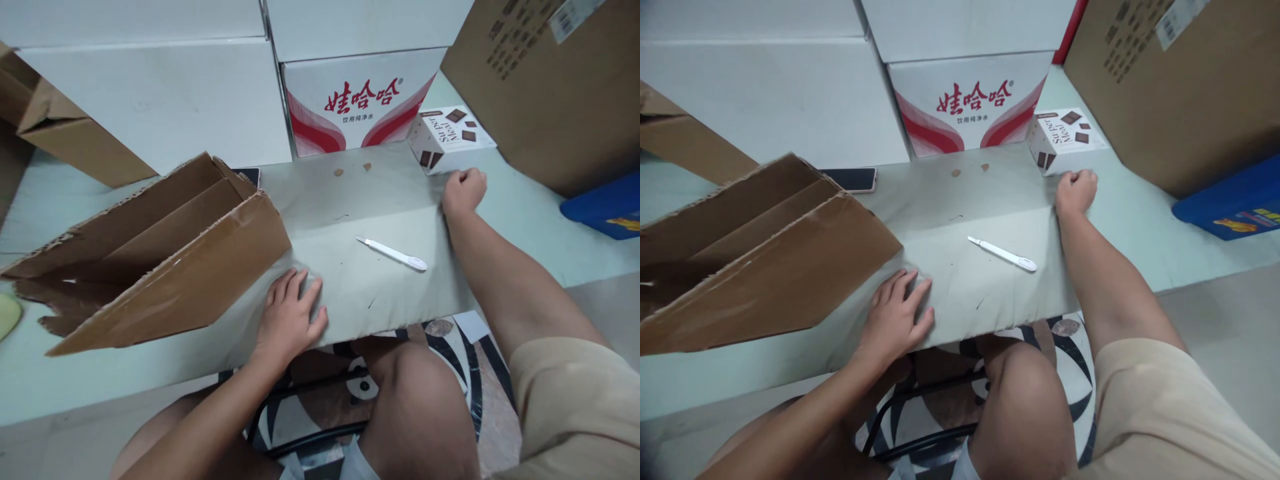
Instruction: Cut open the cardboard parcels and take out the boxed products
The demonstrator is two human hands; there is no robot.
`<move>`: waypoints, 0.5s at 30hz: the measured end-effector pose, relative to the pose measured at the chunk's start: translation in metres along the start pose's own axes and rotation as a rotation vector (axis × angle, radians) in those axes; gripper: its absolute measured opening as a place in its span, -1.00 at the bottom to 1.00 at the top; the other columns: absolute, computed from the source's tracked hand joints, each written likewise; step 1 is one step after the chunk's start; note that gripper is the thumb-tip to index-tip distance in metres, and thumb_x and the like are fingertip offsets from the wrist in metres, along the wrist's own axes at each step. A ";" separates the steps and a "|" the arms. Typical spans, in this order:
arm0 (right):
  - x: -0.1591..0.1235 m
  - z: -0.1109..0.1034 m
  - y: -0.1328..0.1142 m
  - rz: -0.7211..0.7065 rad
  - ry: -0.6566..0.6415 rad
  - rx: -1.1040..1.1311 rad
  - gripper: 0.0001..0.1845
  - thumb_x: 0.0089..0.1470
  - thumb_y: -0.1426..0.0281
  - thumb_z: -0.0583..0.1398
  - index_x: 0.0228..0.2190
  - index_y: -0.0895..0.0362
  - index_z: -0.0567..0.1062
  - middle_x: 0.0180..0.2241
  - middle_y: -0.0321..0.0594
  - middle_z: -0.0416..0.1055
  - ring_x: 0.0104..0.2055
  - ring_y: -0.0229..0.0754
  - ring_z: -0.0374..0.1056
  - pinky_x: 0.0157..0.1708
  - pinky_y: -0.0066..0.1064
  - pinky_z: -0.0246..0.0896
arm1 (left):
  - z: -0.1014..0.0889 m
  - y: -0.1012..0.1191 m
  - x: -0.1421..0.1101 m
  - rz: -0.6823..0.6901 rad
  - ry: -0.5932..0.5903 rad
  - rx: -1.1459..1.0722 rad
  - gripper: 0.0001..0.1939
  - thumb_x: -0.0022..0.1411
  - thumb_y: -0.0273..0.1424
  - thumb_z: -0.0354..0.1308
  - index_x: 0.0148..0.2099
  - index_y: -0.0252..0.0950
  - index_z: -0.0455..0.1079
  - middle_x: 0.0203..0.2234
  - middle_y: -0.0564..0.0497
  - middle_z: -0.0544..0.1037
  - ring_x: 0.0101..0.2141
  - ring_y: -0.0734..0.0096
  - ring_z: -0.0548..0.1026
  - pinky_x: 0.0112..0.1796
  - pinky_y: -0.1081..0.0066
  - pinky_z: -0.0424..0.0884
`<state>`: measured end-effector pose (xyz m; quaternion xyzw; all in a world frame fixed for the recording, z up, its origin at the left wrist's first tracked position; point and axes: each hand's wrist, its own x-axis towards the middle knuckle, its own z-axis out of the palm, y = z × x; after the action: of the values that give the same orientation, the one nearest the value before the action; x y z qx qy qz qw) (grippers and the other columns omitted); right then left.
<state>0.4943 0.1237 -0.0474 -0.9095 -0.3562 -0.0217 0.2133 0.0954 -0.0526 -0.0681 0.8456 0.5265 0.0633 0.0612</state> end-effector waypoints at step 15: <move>-0.008 0.003 -0.006 -0.337 -0.145 -0.185 -0.46 0.28 0.31 -0.02 0.14 0.29 0.47 0.20 0.30 0.35 0.25 0.24 0.25 0.20 0.09 0.19 | -0.001 0.002 0.000 -0.021 -0.022 -0.032 -0.51 0.37 -0.21 0.12 0.30 -0.15 0.43 0.30 -0.20 0.39 0.34 -0.12 0.28 0.32 -0.07 0.24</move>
<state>0.4834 0.1237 -0.0494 -0.8519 -0.5143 -0.0241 0.0961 0.0972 -0.0535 -0.0670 0.8395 0.5337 0.0617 0.0812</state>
